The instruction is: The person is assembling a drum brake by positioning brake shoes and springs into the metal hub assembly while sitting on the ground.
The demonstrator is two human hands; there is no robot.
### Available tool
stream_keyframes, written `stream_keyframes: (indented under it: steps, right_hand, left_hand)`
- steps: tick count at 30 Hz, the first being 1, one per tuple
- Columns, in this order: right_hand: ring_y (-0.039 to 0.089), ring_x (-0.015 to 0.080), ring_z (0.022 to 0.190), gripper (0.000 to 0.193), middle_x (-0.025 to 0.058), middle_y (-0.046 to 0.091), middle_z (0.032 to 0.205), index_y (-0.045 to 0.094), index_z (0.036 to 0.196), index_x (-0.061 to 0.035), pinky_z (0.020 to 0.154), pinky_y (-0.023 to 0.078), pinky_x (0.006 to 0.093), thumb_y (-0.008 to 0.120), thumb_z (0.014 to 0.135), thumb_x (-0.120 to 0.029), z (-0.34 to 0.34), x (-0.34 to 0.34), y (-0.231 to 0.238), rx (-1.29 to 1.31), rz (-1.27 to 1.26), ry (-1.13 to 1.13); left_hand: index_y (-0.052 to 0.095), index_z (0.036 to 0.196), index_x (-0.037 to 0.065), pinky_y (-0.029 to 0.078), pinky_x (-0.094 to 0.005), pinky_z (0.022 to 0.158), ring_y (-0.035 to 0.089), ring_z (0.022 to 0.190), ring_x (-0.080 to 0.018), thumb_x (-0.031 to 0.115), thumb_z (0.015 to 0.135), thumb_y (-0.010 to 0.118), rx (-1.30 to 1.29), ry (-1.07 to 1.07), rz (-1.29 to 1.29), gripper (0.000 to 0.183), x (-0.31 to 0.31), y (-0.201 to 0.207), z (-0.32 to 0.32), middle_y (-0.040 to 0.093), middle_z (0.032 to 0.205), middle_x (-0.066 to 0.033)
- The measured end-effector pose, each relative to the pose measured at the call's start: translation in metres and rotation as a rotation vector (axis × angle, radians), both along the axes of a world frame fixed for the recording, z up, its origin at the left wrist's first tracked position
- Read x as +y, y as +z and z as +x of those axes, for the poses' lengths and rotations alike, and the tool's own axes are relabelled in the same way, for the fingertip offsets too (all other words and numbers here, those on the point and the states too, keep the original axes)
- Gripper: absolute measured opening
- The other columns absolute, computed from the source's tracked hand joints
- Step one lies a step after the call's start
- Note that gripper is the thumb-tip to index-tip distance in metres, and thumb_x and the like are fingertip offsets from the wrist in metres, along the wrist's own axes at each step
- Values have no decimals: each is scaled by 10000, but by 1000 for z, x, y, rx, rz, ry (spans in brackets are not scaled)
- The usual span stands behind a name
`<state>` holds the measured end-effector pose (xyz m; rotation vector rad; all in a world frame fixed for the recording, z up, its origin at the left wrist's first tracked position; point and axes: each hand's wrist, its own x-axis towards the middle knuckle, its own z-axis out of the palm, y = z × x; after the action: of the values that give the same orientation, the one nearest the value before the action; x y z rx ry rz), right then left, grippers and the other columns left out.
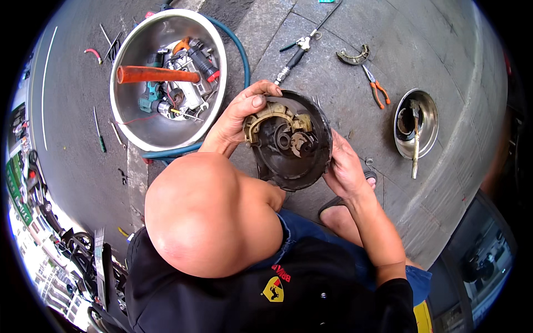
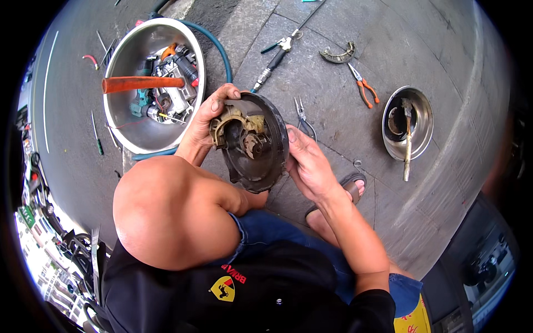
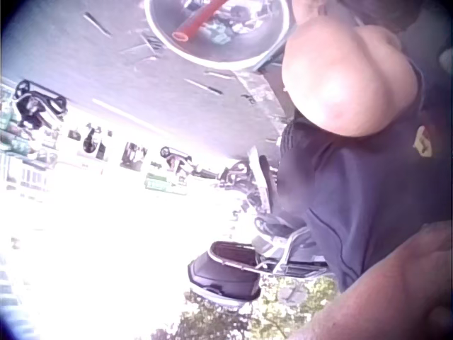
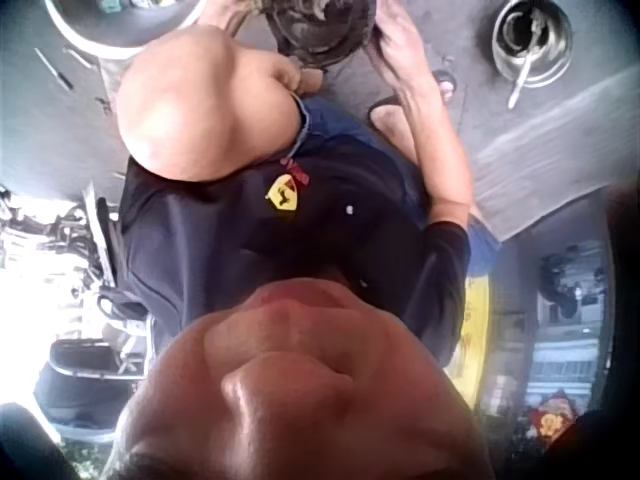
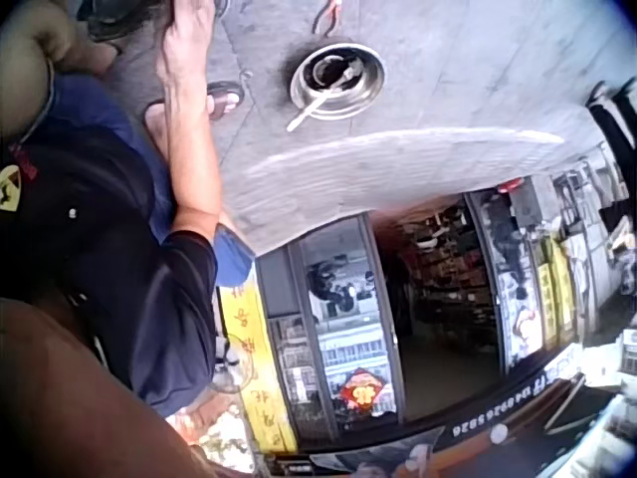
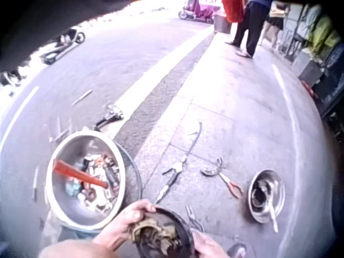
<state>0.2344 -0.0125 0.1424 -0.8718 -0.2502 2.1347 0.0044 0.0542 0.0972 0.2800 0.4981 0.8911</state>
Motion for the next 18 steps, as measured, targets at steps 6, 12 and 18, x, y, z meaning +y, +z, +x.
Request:
stream_keyframes:
  steps: [6, 12, 18]
  right_hand:
    - [577, 174, 1134, 364, 94, 610, 1234, 468, 1324, 5, 1001, 438, 326, 465, 1016, -189, -3, -15, -6, 47, -53, -77]
    - [622, 218, 1031, 344, 127, 631, 1186, 548, 1238, 10, 928, 501, 363, 419, 1011, -213, 3, -16, -18, -37, -144, -187]
    - [607, 252, 1082, 392, 148, 615, 1222, 554, 1250, -6, 962, 498, 411, 448, 985, -274, 7, 0, -16, 33, -228, -209]
  left_hand:
    - [579, 1119, 29, 548, -327, 861, 652, 970, -188, 223, 835, 715, 4, -17, -28, 370, -9, 7, -3, 623, 1067, -77]
    - [550, 1235, 4, 485, -316, 938, 589, 1087, -165, 335, 913, 620, 150, -201, 112, 467, -3, 31, -3, 596, 1200, -73]
    - [498, 1274, 7, 412, -324, 1009, 513, 1178, -174, 428, 916, 591, 370, -168, 413, 560, 10, 29, 12, 523, 1247, -80]
